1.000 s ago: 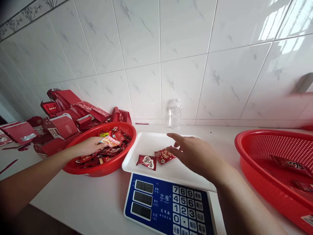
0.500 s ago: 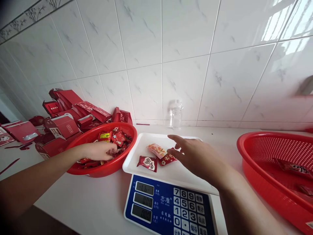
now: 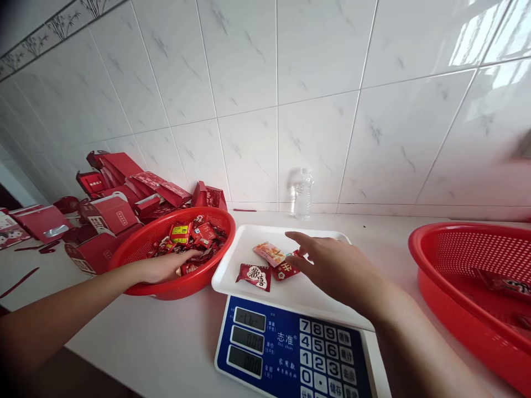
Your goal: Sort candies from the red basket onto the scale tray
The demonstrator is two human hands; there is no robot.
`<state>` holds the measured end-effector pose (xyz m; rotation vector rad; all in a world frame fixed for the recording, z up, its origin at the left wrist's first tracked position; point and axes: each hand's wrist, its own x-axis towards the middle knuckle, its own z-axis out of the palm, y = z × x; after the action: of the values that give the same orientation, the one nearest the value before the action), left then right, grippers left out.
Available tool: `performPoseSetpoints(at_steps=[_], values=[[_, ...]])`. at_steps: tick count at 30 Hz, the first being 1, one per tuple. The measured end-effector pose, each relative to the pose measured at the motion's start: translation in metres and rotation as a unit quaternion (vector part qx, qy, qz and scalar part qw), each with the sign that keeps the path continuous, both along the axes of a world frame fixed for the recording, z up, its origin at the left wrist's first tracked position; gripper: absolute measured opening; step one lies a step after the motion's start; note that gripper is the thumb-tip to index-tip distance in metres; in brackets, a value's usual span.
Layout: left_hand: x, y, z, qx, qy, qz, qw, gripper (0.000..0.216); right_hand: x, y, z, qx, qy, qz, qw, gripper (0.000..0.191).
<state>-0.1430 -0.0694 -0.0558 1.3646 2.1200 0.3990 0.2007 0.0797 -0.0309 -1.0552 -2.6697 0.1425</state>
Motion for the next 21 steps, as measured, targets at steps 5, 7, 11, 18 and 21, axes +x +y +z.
performPoseSetpoints(at_steps=[5,7,11,18,21], values=[[-0.01,0.001,0.019,0.024,0.075,-0.032,0.996,0.062,-0.001,-0.001,0.001,0.003,-0.004,0.004,1.0,0.048],[-0.014,0.002,0.026,0.073,0.093,-0.032,0.993,0.056,0.0,-0.001,0.002,0.007,-0.003,0.002,1.0,0.048],[-0.017,0.002,0.036,0.114,0.072,-0.012,0.991,0.042,0.0,-0.002,0.002,0.008,-0.001,0.005,1.0,0.048],[-0.005,0.005,0.047,0.145,0.051,-0.006,0.988,0.029,0.0,-0.001,0.001,-0.002,0.014,0.024,1.0,0.048],[0.003,0.009,0.052,0.17,0.046,-0.008,0.984,0.03,0.001,-0.001,0.001,0.002,0.017,0.023,1.0,0.048]])
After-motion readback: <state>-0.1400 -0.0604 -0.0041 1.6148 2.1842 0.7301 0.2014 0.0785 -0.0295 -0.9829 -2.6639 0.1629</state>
